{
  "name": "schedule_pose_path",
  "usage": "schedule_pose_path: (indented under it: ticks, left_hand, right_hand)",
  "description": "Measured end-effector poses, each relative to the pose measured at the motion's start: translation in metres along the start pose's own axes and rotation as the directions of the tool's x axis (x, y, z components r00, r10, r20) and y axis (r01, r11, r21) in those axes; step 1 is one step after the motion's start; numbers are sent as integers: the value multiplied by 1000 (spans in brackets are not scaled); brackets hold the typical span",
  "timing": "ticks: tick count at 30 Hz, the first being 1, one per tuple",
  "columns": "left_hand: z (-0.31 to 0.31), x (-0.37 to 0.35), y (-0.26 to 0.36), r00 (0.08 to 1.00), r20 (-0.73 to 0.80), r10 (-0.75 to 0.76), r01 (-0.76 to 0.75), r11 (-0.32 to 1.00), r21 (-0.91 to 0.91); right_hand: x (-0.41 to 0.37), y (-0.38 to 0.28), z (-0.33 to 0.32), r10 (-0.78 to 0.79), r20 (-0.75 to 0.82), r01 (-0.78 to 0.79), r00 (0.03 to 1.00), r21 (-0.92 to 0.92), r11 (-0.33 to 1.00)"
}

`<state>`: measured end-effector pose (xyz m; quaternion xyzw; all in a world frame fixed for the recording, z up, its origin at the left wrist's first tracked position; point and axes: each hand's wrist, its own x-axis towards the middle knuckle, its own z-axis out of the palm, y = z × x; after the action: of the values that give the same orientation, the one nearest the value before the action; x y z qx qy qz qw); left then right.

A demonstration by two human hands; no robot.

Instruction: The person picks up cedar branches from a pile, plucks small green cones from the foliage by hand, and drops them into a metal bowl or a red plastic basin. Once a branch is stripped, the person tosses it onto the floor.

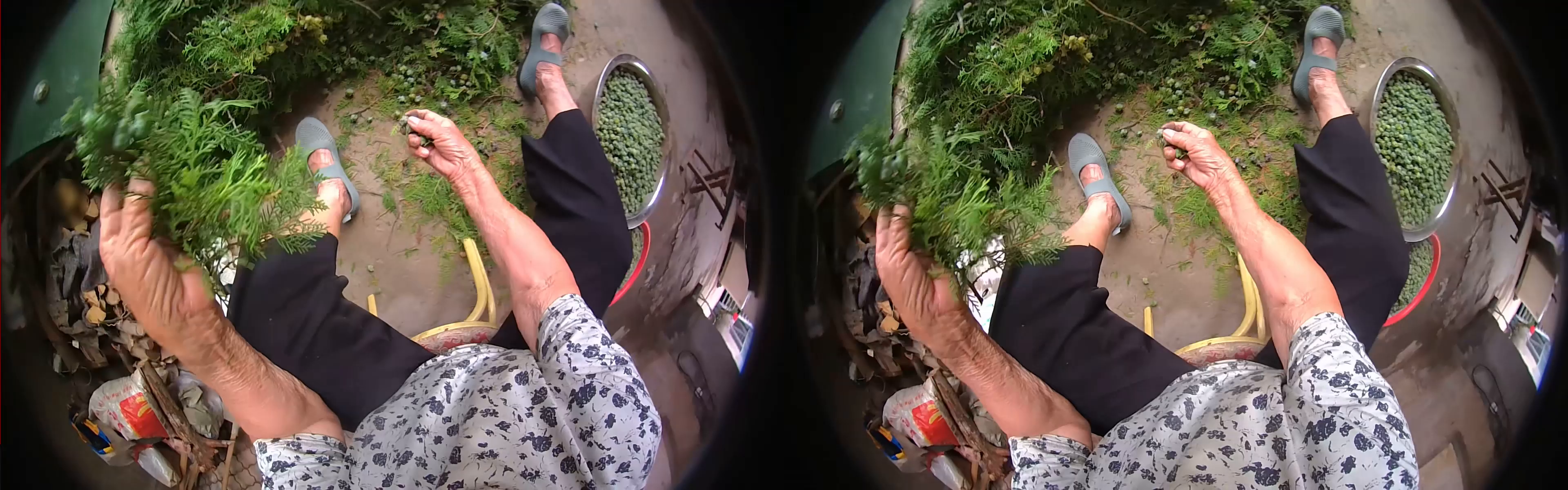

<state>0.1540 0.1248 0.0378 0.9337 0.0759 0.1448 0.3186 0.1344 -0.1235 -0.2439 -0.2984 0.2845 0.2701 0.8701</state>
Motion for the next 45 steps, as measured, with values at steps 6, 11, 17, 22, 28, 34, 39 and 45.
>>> schedule_pose_path:
  ticks: [6, 11, 17, 22, 28, 34, 39, 45]
  left_hand:
    - [54, 11, 35, 961, 190, -202, 274, 796, -539]
    - [68, 4, 46, 916, 401, 31, 238, 762, -602]
    - [81, -15, 63, 837, 466, 287, 0, 852, -524]
    - [86, -21, 57, 890, 317, 329, -35, 741, -671]
    - [81, -21, 55, 907, 235, 350, -122, 751, -649]
    - [96, -24, 50, 943, 252, 218, 16, 724, -689]
    - [104, -21, 70, 842, 491, 224, 161, 764, -625]
    - [142, -29, 88, 848, 426, 317, 108, 682, -723]
  right_hand:
    - [-51, -64, 60, -180, 200, 149, 963, 162, 975]
    - [-107, -97, 110, -334, 270, 332, 903, 56, 942]
    - [-150, -114, 142, -429, 250, 481, 868, -209, 851]
    - [-159, -106, 155, -408, 277, 477, 870, -266, 838]
    - [-178, -111, 175, -428, 346, 550, 835, -529, 647]
    - [-170, -132, 169, -577, 271, 632, 771, -442, 637]
    - [-160, -135, 151, -586, 224, 619, 779, -422, 662]
    - [-156, -139, 132, -599, 194, 620, 777, -402, 674]
